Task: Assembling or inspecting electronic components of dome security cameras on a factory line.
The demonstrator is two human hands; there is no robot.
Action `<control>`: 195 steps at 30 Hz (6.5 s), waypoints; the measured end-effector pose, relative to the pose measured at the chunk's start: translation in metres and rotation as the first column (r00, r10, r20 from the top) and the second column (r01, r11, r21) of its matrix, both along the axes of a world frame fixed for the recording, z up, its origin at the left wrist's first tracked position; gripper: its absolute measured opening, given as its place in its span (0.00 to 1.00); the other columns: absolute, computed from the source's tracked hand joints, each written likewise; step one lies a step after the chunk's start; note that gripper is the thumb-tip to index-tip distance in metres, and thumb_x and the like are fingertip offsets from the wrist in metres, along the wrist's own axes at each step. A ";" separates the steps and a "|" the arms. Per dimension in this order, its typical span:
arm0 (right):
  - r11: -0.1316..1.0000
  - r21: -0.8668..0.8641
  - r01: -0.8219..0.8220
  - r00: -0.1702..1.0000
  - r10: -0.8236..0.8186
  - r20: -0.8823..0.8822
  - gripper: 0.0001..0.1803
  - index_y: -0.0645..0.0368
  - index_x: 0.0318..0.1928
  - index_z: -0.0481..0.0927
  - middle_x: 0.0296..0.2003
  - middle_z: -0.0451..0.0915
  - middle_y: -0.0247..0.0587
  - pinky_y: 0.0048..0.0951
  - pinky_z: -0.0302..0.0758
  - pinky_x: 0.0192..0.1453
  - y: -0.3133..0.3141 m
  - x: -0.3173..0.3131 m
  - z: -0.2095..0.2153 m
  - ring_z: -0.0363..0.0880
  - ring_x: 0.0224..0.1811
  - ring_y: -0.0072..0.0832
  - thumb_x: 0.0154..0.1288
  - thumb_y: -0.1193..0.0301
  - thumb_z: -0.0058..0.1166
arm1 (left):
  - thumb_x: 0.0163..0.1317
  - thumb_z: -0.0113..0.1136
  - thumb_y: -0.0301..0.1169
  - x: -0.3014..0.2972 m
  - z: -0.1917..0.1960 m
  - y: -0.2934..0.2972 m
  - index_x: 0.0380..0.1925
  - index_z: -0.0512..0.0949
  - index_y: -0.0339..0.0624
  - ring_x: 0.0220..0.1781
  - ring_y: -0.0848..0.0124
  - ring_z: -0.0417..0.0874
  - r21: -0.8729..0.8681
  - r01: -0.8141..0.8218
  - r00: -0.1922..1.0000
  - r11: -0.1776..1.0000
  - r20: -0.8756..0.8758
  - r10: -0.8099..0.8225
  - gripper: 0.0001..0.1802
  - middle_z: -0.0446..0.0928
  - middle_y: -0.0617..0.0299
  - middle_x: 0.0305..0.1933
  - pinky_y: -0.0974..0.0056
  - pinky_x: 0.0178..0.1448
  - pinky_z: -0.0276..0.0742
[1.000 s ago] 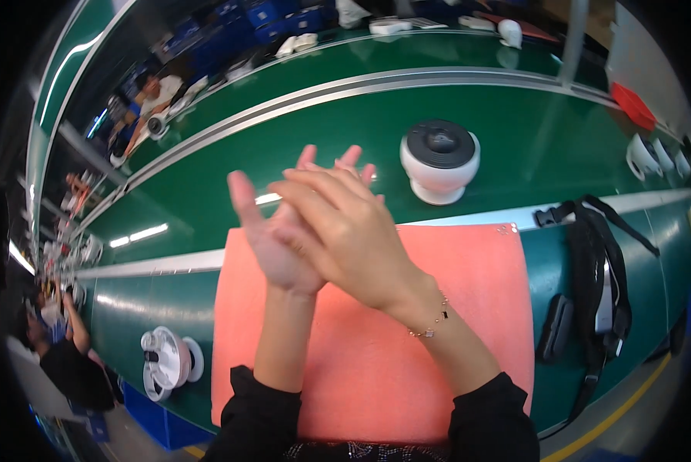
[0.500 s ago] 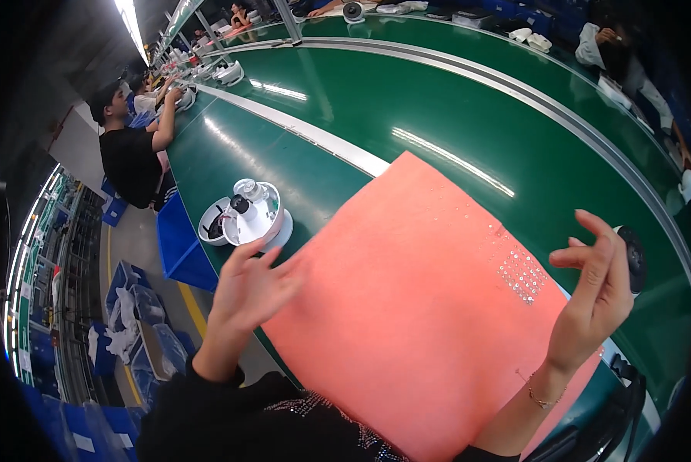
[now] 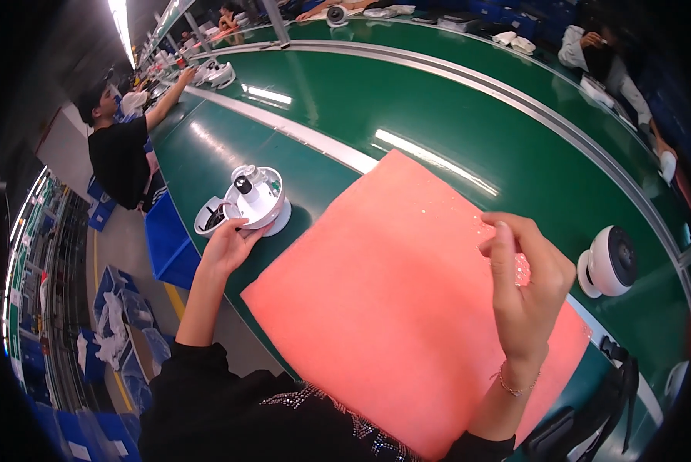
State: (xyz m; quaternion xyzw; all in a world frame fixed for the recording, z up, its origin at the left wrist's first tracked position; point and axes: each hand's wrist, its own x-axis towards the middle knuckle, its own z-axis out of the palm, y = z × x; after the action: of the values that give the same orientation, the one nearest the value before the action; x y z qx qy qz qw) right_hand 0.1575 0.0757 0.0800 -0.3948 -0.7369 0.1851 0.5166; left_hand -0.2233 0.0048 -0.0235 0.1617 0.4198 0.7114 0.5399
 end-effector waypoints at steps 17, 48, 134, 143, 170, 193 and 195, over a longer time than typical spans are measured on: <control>0.909 -0.036 -0.416 0.803 0.386 0.454 0.23 0.64 0.43 0.73 0.40 0.72 0.50 0.37 0.69 0.50 -0.057 -0.065 -0.024 0.71 0.46 0.44 0.44 0.72 0.60 | 0.58 0.53 0.27 0.290 -0.006 -0.023 0.61 0.44 0.41 0.62 0.67 0.59 0.231 0.355 0.750 0.906 -0.649 -0.129 0.36 0.53 0.57 0.62 0.61 0.64 0.57; 0.894 -0.083 -0.441 0.820 0.439 0.368 0.25 0.65 0.49 0.67 0.50 0.70 0.51 0.42 0.64 0.59 -0.068 -0.075 -0.093 0.71 0.50 0.40 0.45 0.77 0.50 | 0.65 0.38 0.41 0.116 0.003 0.002 0.58 0.61 0.38 0.56 0.69 0.69 -0.227 0.578 0.783 0.783 -0.113 -0.611 0.25 0.66 0.57 0.58 0.61 0.58 0.65; 0.860 -0.402 -0.314 0.948 0.304 -0.090 0.26 0.65 0.48 0.70 0.39 0.76 0.50 0.33 0.73 0.45 -0.028 -0.008 -0.037 0.77 0.41 0.39 0.43 0.82 0.57 | 0.40 0.69 0.23 0.131 0.006 0.064 0.34 0.68 0.32 0.36 0.69 0.81 0.201 0.727 0.456 0.656 -0.856 -0.243 0.21 0.78 0.48 0.38 0.68 0.40 0.78; 0.885 -0.272 -0.378 0.926 0.359 -0.117 0.24 0.64 0.46 0.71 0.39 0.76 0.46 0.31 0.73 0.43 -0.033 -0.015 -0.043 0.77 0.40 0.35 0.47 0.75 0.62 | 0.40 0.65 0.24 0.123 -0.012 0.059 0.31 0.67 0.37 0.28 0.71 0.82 0.269 0.723 0.384 0.637 -0.922 -0.047 0.18 0.80 0.50 0.33 0.71 0.30 0.76; 0.913 -0.213 -0.348 0.937 0.345 -0.054 0.32 0.59 0.54 0.63 0.39 0.74 0.52 0.40 0.73 0.39 -0.023 -0.023 -0.050 0.74 0.40 0.50 0.44 0.82 0.56 | 0.39 0.71 0.28 0.128 0.009 0.050 0.28 0.65 0.32 0.36 0.65 0.81 0.194 0.610 0.546 0.768 -0.805 -0.231 0.22 0.74 0.57 0.25 0.67 0.37 0.77; 0.684 -0.546 -0.484 0.854 0.234 -0.464 0.39 0.58 0.59 0.49 0.51 0.64 0.50 0.35 0.75 0.50 -0.025 -0.028 -0.050 0.69 0.53 0.38 0.51 0.77 0.59 | 0.55 0.56 0.31 0.134 0.024 0.056 0.47 0.66 0.30 0.37 0.77 0.75 0.032 0.616 0.720 0.787 -0.428 -0.546 0.22 0.73 0.59 0.40 0.76 0.34 0.72; 0.734 -0.495 -0.464 0.861 0.244 -0.446 0.42 0.55 0.61 0.45 0.52 0.62 0.44 0.31 0.74 0.49 -0.026 -0.030 -0.055 0.65 0.55 0.31 0.51 0.80 0.58 | 0.56 0.55 0.30 0.134 0.023 0.054 0.47 0.66 0.31 0.36 0.77 0.76 0.063 0.618 0.701 0.784 -0.495 -0.513 0.21 0.73 0.59 0.39 0.76 0.33 0.72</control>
State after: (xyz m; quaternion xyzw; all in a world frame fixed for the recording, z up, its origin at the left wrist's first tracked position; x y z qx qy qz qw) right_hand 0.1275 0.0494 0.0254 -0.3445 -0.6006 0.5673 0.4458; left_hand -0.0897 0.0588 -0.0009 0.5039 0.3797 0.4941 0.5982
